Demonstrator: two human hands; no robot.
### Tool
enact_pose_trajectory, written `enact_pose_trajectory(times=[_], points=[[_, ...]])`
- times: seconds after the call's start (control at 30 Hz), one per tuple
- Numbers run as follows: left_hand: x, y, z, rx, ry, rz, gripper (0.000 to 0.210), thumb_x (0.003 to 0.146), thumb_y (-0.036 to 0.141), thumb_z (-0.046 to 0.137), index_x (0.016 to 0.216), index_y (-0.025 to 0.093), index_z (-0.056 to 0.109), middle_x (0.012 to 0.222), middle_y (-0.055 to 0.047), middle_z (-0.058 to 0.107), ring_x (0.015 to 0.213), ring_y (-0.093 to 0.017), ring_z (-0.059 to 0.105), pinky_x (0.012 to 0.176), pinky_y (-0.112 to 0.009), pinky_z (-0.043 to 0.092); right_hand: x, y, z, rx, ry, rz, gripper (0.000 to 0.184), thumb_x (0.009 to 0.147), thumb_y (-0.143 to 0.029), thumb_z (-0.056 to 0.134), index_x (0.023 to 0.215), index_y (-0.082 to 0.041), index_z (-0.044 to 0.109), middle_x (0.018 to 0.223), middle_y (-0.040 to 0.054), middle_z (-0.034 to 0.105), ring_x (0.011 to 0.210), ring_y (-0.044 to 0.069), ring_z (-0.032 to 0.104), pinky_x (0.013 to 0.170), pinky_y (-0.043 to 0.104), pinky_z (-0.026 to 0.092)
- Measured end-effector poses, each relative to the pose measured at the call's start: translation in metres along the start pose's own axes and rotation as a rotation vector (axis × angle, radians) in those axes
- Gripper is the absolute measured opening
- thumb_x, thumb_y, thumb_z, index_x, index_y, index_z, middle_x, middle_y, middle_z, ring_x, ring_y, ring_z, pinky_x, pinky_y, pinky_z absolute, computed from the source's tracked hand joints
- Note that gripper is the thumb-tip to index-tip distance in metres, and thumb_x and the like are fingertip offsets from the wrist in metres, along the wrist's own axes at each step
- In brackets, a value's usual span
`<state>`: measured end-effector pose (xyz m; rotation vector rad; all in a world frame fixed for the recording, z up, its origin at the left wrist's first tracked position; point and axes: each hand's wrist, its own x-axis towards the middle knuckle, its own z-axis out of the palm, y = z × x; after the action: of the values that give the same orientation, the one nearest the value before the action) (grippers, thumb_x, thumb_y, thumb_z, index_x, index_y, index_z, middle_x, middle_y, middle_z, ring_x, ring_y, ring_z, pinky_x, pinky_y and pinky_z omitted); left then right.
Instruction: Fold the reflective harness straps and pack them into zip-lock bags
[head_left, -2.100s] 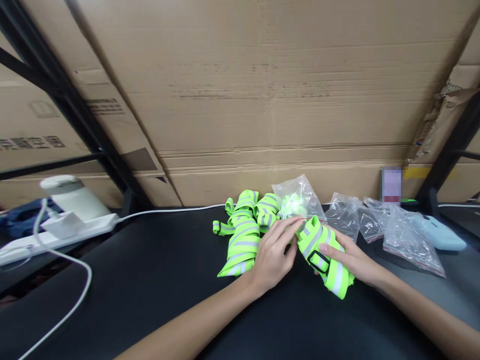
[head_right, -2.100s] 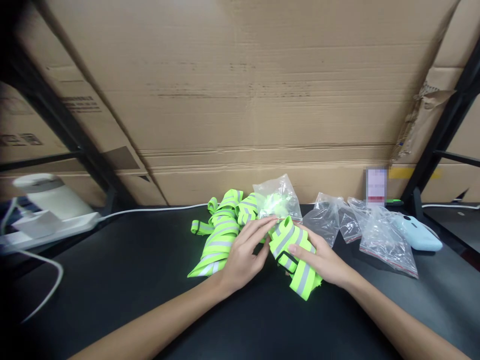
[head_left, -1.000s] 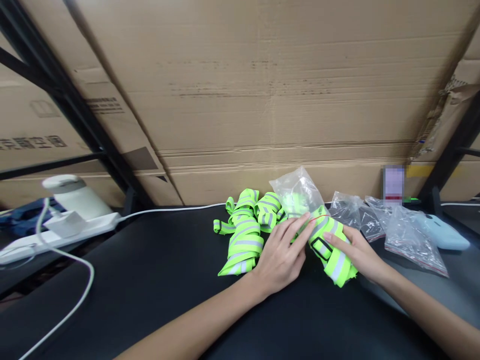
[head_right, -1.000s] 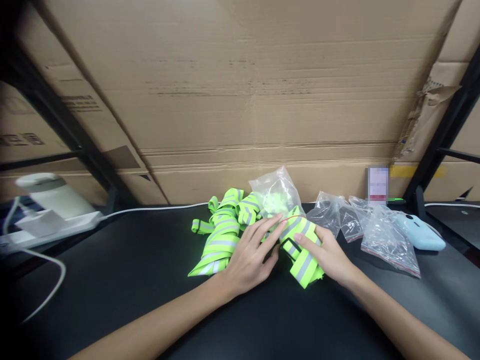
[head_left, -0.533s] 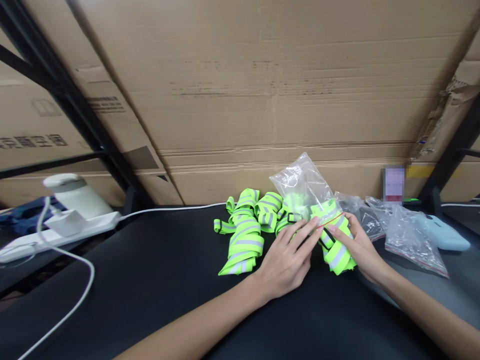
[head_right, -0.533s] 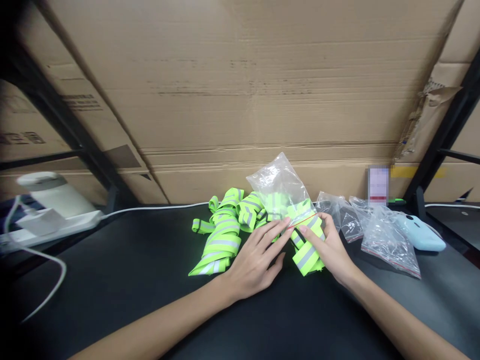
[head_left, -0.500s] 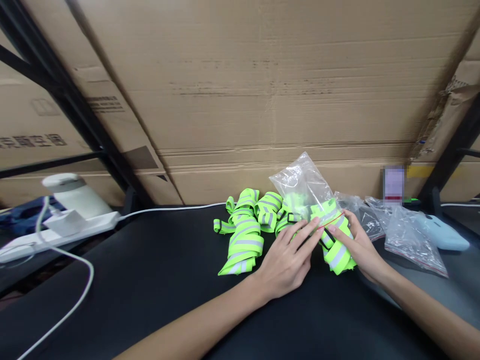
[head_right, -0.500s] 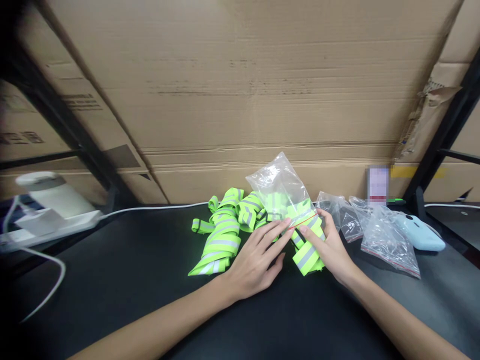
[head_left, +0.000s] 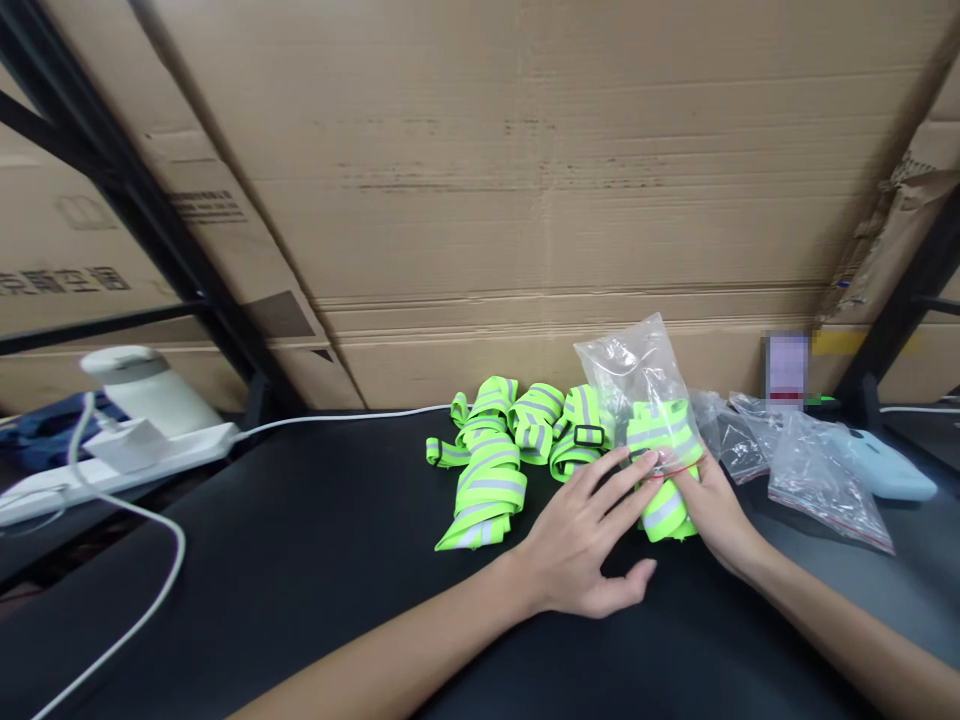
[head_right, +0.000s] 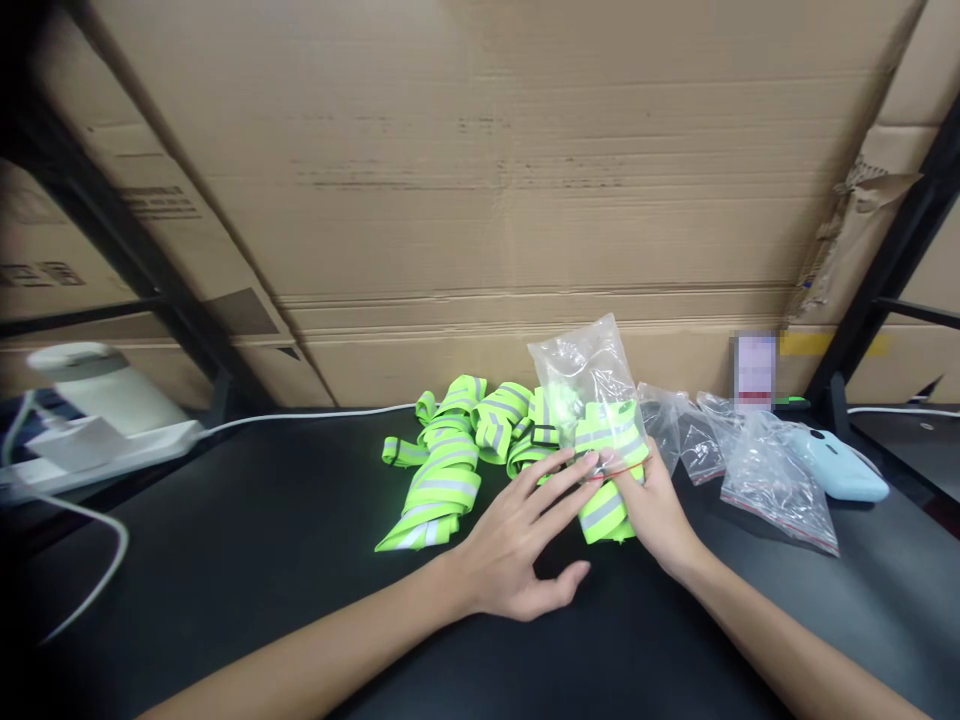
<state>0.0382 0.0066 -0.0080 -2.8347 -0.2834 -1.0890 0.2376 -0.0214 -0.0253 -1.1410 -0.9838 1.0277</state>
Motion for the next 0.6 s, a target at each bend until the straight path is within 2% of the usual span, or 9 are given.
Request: enact_pose_trajectory(times=[0.1,0.27,0.4,0.5,0.6], points=[[0.0,-0.0022,0.0013,0.08,0.055,0.027,0.075,0.092,0.05,0.066,0.148,0.008,0.041,0.147,-0.022,0.053,0.143,-0.037,0.041,0.113,-0.055,0.046,-0.0047,0.0048,0.0041,-0.009,-0.022,0.006,0.062,0.082,-0.065,0.072,0.129,-0.028,0.057,0.125,0.008,0.071,0.114,0.032,0.069,0.094,0.045,0.058],[-0.0025,-0.0043,0.0031,0.118,0.058,0.027,0.058,0.097,0.033,0.064,0.144,0.005,0.046,0.141,-0.023,0.055,0.135,-0.037,0.047,0.109,-0.053,0.05,-0.0064,0.0054,0.0038,0.006,-0.098,0.037,0.065,0.083,-0.065,0.07,0.135,-0.029,0.057,0.131,0.0077,0.069,0.124,0.032,0.064,0.104,0.046,0.053],[-0.004,-0.0041,0.0075,0.069,0.103,-0.042,0.057,0.095,0.016,0.06,0.149,0.012,0.042,0.143,-0.02,0.054,0.135,-0.035,0.047,0.107,-0.054,0.052,-0.0045,-0.001,0.0013,0.004,-0.136,0.017,0.057,0.084,-0.062,0.072,0.128,-0.028,0.062,0.132,0.0079,0.068,0.128,0.03,0.06,0.109,0.047,0.048],[-0.0038,-0.0052,0.0085,0.025,0.151,-0.091,0.062,0.095,0.02,0.064,0.152,0.015,0.039,0.141,-0.02,0.055,0.134,-0.034,0.048,0.106,-0.053,0.052,-0.0058,-0.0021,0.0049,0.01,-0.133,-0.005,0.051,0.086,-0.06,0.071,0.123,-0.026,0.062,0.129,0.0076,0.069,0.126,0.03,0.061,0.108,0.045,0.048],[-0.0026,-0.0049,0.0051,-0.021,0.156,-0.083,0.07,0.091,0.023,0.066,0.154,0.017,0.035,0.141,-0.02,0.055,0.133,-0.035,0.05,0.106,-0.056,0.051,-0.0088,0.0023,0.0103,-0.013,-0.07,-0.027,0.05,0.086,-0.063,0.07,0.116,-0.024,0.063,0.117,0.0074,0.072,0.117,0.031,0.065,0.101,0.045,0.052]])
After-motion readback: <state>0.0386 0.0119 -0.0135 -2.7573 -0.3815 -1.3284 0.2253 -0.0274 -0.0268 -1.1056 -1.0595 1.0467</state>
